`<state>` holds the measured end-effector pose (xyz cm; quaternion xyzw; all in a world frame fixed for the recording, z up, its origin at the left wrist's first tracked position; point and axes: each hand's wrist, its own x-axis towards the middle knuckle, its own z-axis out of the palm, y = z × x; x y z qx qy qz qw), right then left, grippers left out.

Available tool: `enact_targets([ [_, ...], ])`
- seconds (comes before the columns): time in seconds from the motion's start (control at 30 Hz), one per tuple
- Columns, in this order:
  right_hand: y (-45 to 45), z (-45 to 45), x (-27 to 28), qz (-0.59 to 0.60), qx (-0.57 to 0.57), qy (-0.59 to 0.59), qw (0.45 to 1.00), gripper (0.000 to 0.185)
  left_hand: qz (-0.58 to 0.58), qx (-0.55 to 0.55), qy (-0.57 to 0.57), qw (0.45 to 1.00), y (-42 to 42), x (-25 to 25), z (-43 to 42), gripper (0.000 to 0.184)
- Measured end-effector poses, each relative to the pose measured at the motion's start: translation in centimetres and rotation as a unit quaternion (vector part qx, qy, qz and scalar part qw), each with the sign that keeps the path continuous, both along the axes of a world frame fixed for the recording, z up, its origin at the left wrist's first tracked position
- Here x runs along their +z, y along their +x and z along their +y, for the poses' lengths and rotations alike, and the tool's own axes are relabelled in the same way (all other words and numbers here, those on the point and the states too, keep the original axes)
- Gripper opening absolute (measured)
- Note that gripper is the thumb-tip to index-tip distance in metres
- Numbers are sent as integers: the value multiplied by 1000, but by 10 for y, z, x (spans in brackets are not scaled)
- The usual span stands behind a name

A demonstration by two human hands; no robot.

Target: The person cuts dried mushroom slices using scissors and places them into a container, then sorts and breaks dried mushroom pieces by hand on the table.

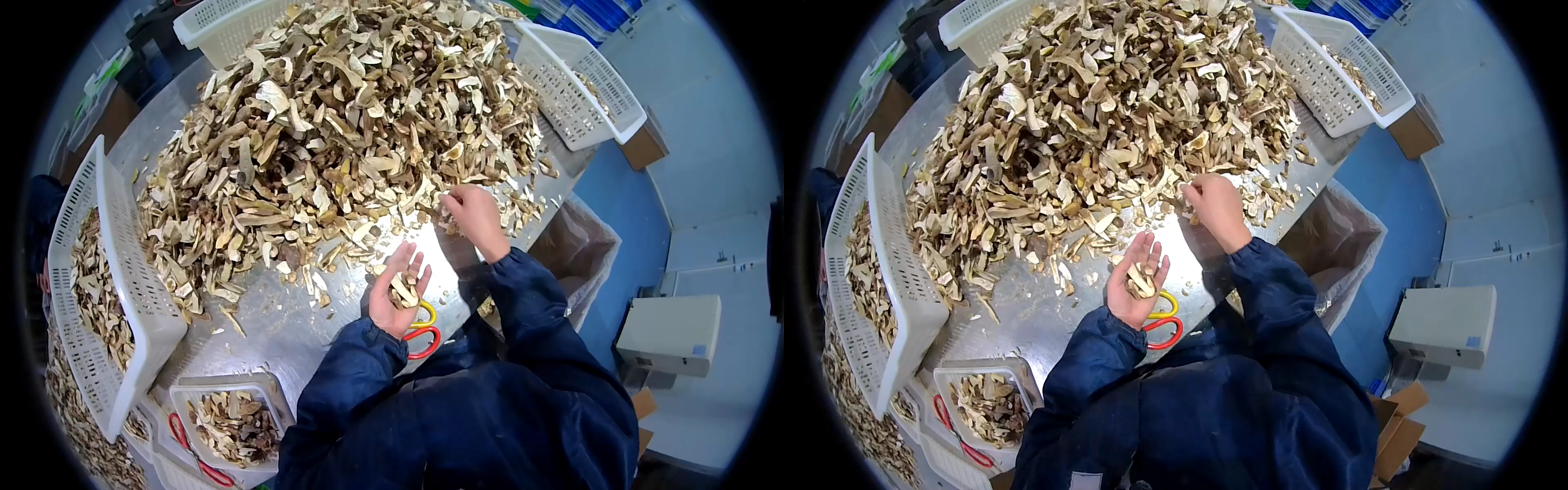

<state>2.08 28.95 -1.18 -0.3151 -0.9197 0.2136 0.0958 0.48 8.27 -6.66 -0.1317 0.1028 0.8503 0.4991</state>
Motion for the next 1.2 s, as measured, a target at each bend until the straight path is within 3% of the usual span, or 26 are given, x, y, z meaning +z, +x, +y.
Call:
enact_targets([
  [0.1, -13, -1, -20, 16, -5, 140, 990, 29, -13, 4, 2, 1000, -1, -4, -1, 41],
  [0.13, -15, -2, -23, 6, -6, 139, 990, 28, -10, 5, 6, 1000, -1, -4, -1, 41],
  [0.23, -10, -6, -14, -9, -6, 53, 999, 25, -1, 6, 3, 1000, -1, 2, 0, 42],
  [0.27, -4, -8, 1, -9, -7, -47, 999, 22, 7, 6, 3, 1000, -2, 8, 0, 43],
  [0.37, 10, -16, 21, 19, 82, -231, 969, 19, 15, 11, 12, 1000, -3, 12, 1, 45],
  [0.4, 11, -14, 21, 21, 132, -242, 961, 18, 16, 11, 17, 1000, -3, 12, 1, 45],
  [0.53, -12, -3, 3, 82, 87, 74, 990, 25, -6, 9, 17, 1000, -1, 3, 0, 39],
  [0.63, -20, 3, -19, 15, 76, 152, 985, 24, -26, 1, 9, 1000, -2, -3, -2, 34],
  [0.8, 7, -6, -12, 42, 76, -1, 996, 18, -31, 5, 15, 999, 1, -11, -3, 30],
  [1.03, 29, -31, 20, 67, 46, -47, 996, 22, 34, 0, -7, 999, -1, 7, 0, 44],
  [1.1, 36, -46, 41, 29, 161, -92, 982, 22, 44, 18, 15, 999, 0, 10, 3, 44],
  [1.2, 30, -41, 32, 38, 96, -85, 991, 23, 43, 11, -15, 999, -2, 11, 2, 45],
])
